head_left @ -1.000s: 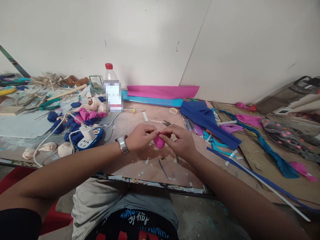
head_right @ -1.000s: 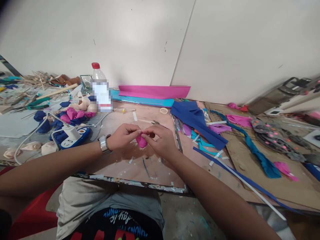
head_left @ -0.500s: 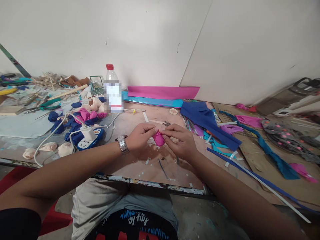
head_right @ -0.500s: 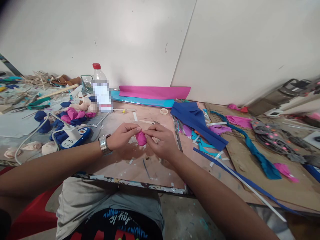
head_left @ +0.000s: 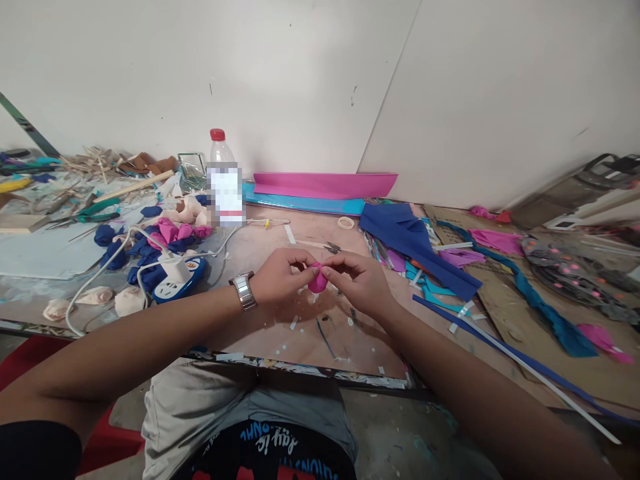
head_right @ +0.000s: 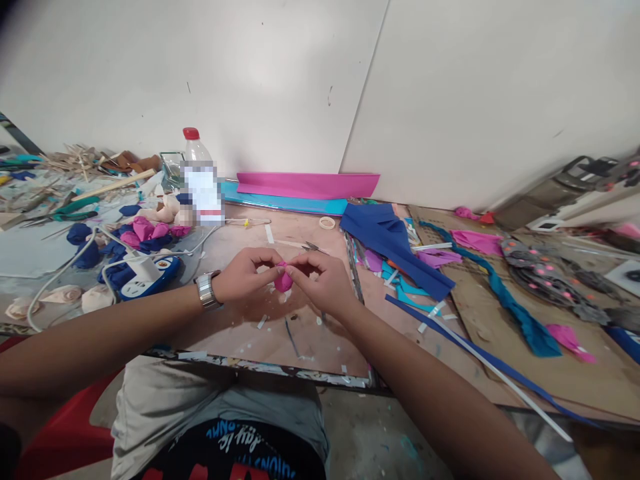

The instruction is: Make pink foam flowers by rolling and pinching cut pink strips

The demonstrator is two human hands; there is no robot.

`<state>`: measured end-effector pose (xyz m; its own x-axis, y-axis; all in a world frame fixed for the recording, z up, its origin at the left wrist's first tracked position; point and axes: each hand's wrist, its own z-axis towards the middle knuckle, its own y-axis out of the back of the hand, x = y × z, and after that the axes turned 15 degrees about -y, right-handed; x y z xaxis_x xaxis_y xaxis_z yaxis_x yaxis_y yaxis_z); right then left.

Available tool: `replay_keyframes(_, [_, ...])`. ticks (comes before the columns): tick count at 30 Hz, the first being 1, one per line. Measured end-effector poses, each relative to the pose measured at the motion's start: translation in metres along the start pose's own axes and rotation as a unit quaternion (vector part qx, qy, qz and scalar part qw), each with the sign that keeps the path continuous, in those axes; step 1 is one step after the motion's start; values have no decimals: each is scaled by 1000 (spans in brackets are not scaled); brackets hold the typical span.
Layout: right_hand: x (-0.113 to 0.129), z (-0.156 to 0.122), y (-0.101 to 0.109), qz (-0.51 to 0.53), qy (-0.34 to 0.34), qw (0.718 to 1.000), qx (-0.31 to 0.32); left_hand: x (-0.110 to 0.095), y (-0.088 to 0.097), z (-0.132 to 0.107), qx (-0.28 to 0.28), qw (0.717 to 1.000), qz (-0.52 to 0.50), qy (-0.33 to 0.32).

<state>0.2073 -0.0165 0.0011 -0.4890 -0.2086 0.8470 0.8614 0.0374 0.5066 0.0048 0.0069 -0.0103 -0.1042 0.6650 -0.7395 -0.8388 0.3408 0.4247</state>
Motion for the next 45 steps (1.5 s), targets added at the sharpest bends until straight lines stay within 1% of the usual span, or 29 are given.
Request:
replay_keyframes(4, [-2,2,1,8,-29,999,25,0,1,-1,5,999,34,-18])
replay_keyframes(8, [-4,4,0,19,-33,998,42,-1,1,0,7,998,51,-30])
replay_keyframes(12, [-4,4,-3,24,-28,998,46,-2,1,1,-3,998,60,-31])
replay_keyframes(17, [-5,4,-3,47,-50,997,33,0,2,1,-16,998,51,-19])
replay_keyframes(21, [-6,5,-4,75,-46,994,59,0,3,1,4,998,64,-27])
replay_keyframes(23, [-7,6,-4,79,-45,994,61,-1,2,0,6,997,72,-28])
replay_keyframes(25, [-7,6,-4,88,-55,993,53,-1,1,0,3,998,54,-30])
replay_keyframes(27, [-6,6,-5,117,-79,989,52,-1,-1,0,2,1000,7,-28])
replay_keyframes(31, [-2,4,-6,159,-118,978,64,1,-5,0,3,997,-75,3])
replay_keyframes(33, [0,3,-7,158,-112,979,66,1,-5,0,9,997,-75,6])
replay_keyframes(39, [0,1,-4,142,-72,984,79,1,-4,-2,52,998,-31,-1])
replay_keyframes(43, [-3,3,-3,81,-51,993,74,3,-4,-3,66,998,3,16])
replay_keyframes(45, [-4,4,-3,71,-53,993,75,2,-5,-2,66,998,-3,22])
